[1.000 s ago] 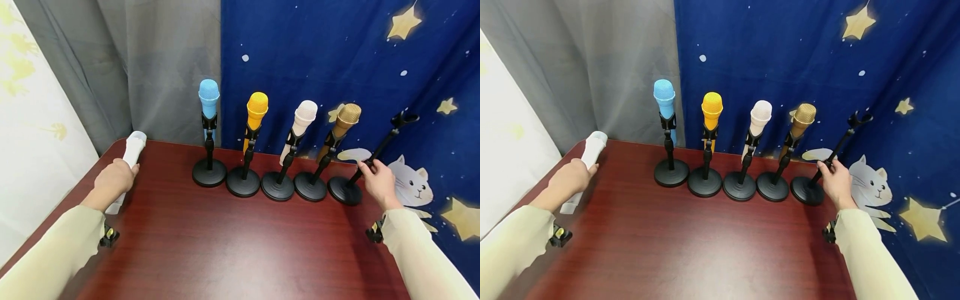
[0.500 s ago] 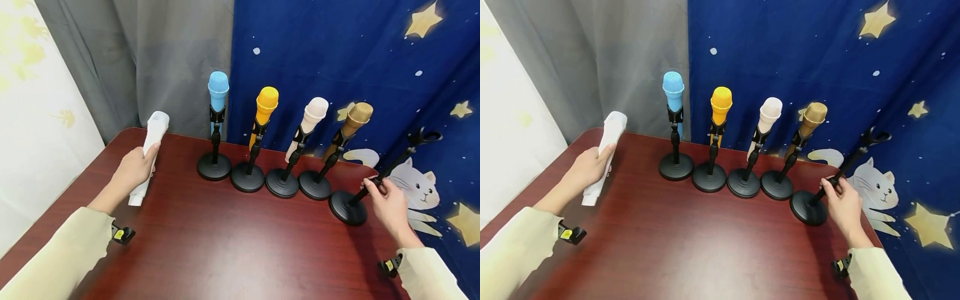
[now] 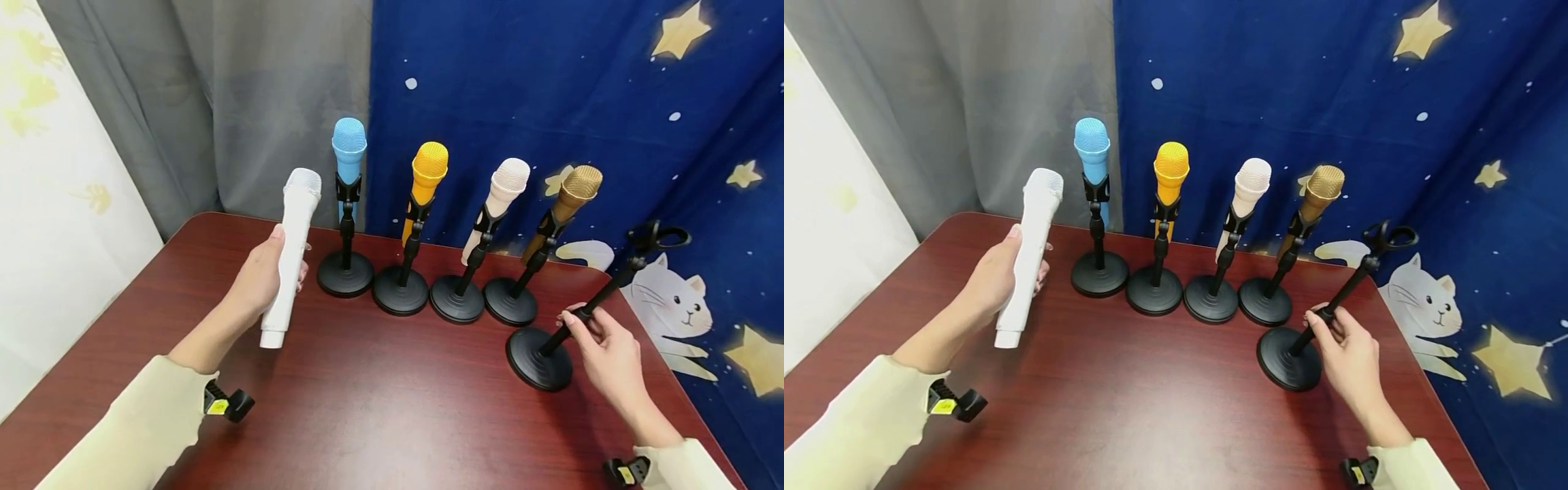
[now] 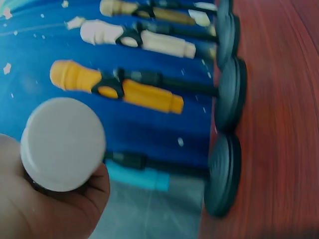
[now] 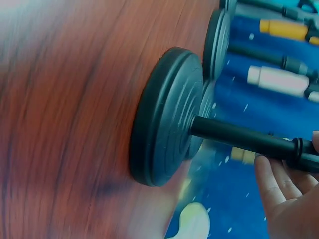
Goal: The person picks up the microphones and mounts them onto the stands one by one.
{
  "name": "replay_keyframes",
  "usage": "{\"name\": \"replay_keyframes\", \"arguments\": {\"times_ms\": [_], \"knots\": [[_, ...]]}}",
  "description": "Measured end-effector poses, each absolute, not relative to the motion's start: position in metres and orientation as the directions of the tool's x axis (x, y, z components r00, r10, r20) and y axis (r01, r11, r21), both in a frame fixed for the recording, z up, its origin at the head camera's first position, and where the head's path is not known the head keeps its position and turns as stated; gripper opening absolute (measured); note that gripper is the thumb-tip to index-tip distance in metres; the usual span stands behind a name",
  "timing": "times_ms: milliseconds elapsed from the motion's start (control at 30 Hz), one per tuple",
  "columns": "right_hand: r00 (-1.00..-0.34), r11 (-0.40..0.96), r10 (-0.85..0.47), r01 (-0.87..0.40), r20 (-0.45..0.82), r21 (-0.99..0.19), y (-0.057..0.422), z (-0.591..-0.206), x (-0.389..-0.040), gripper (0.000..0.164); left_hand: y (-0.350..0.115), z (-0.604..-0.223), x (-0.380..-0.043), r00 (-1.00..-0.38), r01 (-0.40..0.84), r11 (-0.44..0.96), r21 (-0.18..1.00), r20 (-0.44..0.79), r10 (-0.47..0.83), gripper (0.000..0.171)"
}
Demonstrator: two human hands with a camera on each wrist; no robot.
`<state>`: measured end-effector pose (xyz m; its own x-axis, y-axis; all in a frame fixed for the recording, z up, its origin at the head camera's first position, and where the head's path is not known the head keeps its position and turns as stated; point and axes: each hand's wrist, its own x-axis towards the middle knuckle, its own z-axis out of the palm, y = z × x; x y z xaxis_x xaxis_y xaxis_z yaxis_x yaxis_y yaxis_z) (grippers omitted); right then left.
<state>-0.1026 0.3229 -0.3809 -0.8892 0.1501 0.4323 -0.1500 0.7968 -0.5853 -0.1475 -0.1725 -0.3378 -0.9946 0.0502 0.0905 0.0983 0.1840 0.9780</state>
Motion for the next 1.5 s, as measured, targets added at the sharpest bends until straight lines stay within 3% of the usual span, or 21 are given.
{"name": "replay_keyframes", "arguments": {"times_ms": [100,200,333,633,900,1267,1500], "knots": [[-0.905,0.785,0.106,-0.178,0.413,-0.593,0.310,-0.382,-0.097,0.015,-0.157,-0.333,-0.142,-0.988,0.123,0.050,0.991,0.117,0.099,0.057],[-0.921,0.749,0.052,-0.219,0.386,-0.625,0.296,-0.382,-0.092,0.015,-0.144,-0.330,-0.136,-0.975,0.142,-0.070,0.987,0.152,0.161,0.032],[-0.932,0.678,-0.007,-0.271,0.362,-0.684,0.273,-0.382,-0.088,0.016,-0.129,-0.326,-0.129,-0.952,0.171,-0.129,0.977,0.198,0.233,0.010],[-0.932,0.553,-0.053,-0.327,0.359,-0.766,0.230,-0.383,-0.085,0.013,-0.105,-0.313,-0.122,-0.919,0.251,-0.067,0.966,0.260,0.298,0.026],[-0.929,0.490,-0.143,-0.366,0.341,-0.791,0.198,-0.384,-0.088,0.014,-0.080,-0.298,-0.121,-0.893,0.378,0.020,0.926,0.359,0.270,0.022],[-0.890,0.469,-0.228,-0.455,0.394,-0.757,0.161,-0.387,-0.093,0.011,-0.062,-0.275,-0.119,-0.786,0.589,0.004,0.808,0.572,0.235,0.033],[-0.872,0.491,-0.257,-0.489,0.417,-0.721,0.137,-0.386,-0.091,0.009,-0.050,-0.248,-0.131,-0.685,0.714,-0.010,0.700,0.702,0.196,0.041]]}}
